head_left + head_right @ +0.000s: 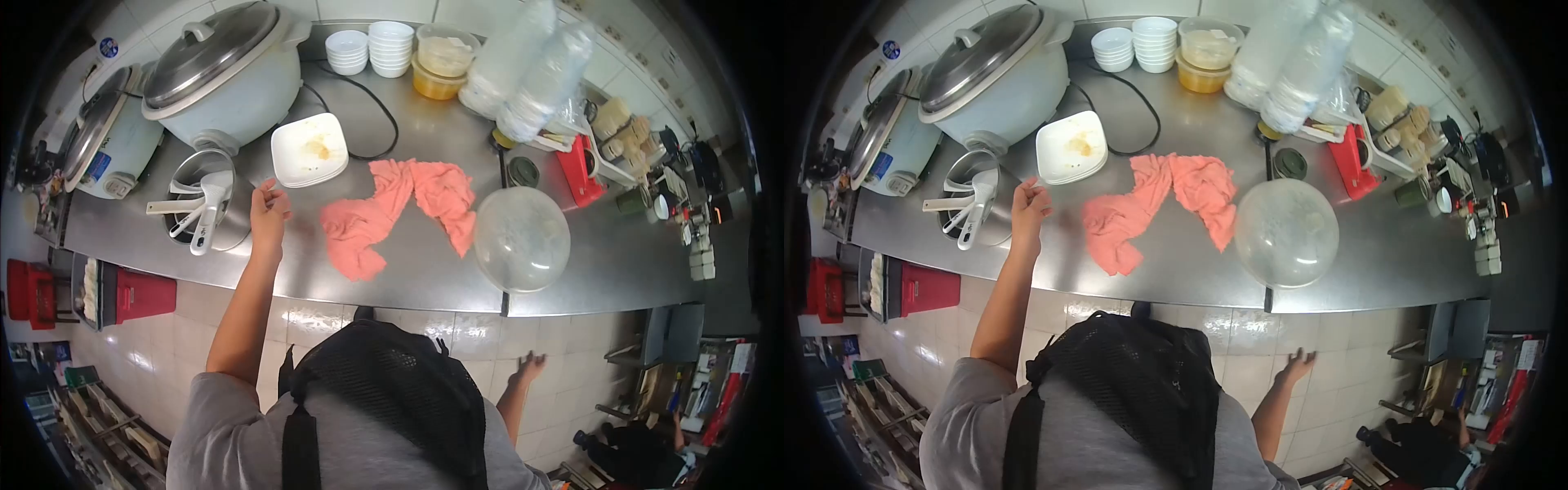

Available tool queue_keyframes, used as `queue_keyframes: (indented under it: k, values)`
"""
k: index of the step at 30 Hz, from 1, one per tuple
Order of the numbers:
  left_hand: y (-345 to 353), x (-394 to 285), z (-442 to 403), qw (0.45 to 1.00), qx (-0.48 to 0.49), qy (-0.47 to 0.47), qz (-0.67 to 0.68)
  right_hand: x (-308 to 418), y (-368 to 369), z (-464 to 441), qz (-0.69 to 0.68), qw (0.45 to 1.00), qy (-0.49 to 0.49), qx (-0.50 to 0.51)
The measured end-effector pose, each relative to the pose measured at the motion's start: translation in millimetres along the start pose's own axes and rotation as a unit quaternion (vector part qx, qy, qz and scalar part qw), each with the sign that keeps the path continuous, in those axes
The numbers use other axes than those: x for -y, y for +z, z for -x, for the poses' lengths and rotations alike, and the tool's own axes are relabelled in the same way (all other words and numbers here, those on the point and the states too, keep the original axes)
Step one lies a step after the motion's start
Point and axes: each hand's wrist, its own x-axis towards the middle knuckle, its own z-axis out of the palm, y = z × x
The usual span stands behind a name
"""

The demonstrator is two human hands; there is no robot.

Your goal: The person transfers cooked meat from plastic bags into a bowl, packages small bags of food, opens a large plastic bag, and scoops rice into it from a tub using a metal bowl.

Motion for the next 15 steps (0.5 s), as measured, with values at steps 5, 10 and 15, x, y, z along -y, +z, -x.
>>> queue_keyframes:
  k: [5, 10, 15]
  values:
    - [12.3, -12.8, -32.2, 0.975, 0.074, -0.192, 0.083, 177.2, 66.0, 50.1, 0.048, 0.925, -0.374, -0.038]
    - [23.4, 21.9, -59.4, 0.957, 0.109, -0.208, 0.168, 269.7, 159.3, 104.9, -0.001, 0.854, -0.514, 0.081]
    - [23.0, 1.8, -30.5, 0.97, 0.084, -0.169, 0.15, 278.7, 255.7, 157.7, 0.024, 0.72, -0.609, 0.333]
